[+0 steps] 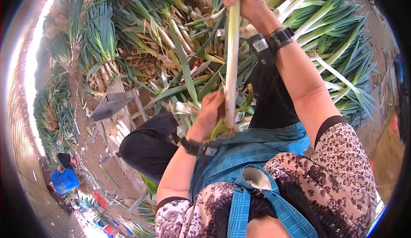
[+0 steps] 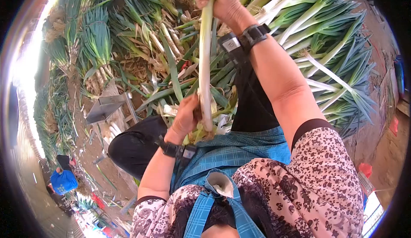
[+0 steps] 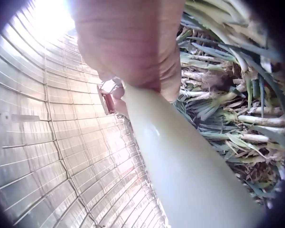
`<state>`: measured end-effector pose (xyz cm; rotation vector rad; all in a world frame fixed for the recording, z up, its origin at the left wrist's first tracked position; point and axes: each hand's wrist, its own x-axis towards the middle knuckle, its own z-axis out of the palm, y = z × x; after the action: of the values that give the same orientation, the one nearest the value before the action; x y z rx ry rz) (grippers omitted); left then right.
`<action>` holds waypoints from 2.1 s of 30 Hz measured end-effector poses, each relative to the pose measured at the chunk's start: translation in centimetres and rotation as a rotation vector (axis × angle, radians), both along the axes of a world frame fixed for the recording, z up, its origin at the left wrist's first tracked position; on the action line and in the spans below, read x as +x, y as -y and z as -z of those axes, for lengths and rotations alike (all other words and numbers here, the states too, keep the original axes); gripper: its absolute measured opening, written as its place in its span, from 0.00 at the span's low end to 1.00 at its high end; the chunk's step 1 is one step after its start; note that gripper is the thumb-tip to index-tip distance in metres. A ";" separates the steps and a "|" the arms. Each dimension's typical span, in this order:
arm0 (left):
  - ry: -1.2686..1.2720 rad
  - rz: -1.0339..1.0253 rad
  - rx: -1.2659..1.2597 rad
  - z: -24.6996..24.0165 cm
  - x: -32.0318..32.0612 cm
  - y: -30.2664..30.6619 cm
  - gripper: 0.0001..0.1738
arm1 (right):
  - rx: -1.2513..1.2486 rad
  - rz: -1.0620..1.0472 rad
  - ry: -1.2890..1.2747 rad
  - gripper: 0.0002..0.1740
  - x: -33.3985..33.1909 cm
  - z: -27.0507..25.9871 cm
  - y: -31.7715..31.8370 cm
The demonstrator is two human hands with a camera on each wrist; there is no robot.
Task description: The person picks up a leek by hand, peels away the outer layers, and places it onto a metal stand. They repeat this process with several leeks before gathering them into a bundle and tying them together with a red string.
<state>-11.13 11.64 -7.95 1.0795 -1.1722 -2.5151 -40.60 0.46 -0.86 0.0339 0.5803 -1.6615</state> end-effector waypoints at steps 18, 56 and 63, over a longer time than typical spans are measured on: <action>-0.348 -0.027 0.024 -5.8 1.7 -2.1 0.35 | 0.222 0.348 -0.032 0.18 -4.9 3.5 -0.9; 0.835 -1.116 0.439 22.0 16.9 -2.7 0.53 | 1.140 0.041 -1.185 0.58 18.6 26.4 -13.4; 0.870 -1.094 0.639 27.9 15.8 -4.7 0.51 | 1.183 -0.282 -1.152 0.58 16.8 36.8 -15.5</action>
<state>4.67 16.36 -35.87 2.2404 0.2981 -1.4848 -23.85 15.97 -37.69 -0.1516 2.2452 -0.7191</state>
